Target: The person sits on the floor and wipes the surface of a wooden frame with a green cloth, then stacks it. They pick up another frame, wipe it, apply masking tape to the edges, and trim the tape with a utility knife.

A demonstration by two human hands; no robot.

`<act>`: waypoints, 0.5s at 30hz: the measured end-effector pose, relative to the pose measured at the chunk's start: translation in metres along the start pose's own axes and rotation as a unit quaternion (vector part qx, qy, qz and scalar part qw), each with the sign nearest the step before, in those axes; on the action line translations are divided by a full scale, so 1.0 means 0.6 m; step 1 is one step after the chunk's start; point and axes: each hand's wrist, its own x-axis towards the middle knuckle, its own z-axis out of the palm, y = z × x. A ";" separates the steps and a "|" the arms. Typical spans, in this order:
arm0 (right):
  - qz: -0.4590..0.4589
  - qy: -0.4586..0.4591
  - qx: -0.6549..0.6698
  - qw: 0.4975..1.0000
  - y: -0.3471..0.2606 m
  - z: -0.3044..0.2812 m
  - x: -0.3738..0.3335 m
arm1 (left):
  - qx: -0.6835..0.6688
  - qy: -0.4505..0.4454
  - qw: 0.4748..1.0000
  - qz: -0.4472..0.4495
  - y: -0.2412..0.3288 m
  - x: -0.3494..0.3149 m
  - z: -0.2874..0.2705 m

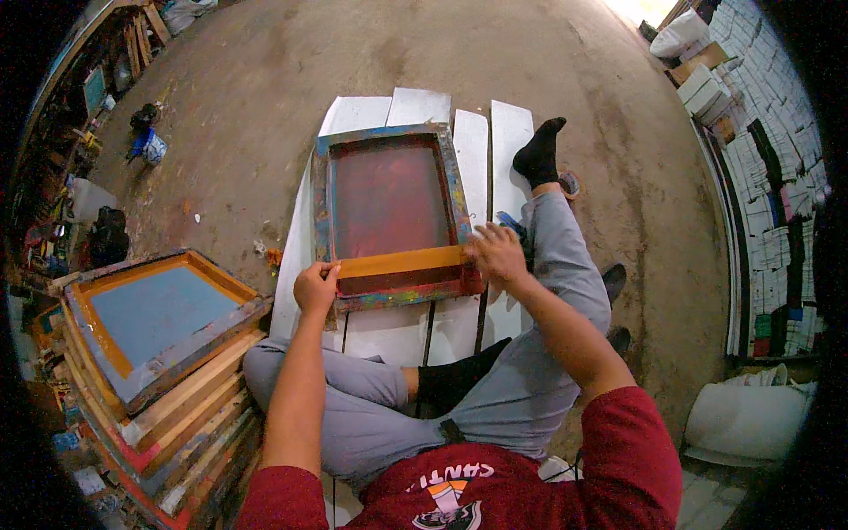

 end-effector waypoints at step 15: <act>0.217 -0.104 0.010 0.971 0.186 0.034 0.098 | -0.042 -0.037 0.996 -0.070 0.030 0.001 -0.011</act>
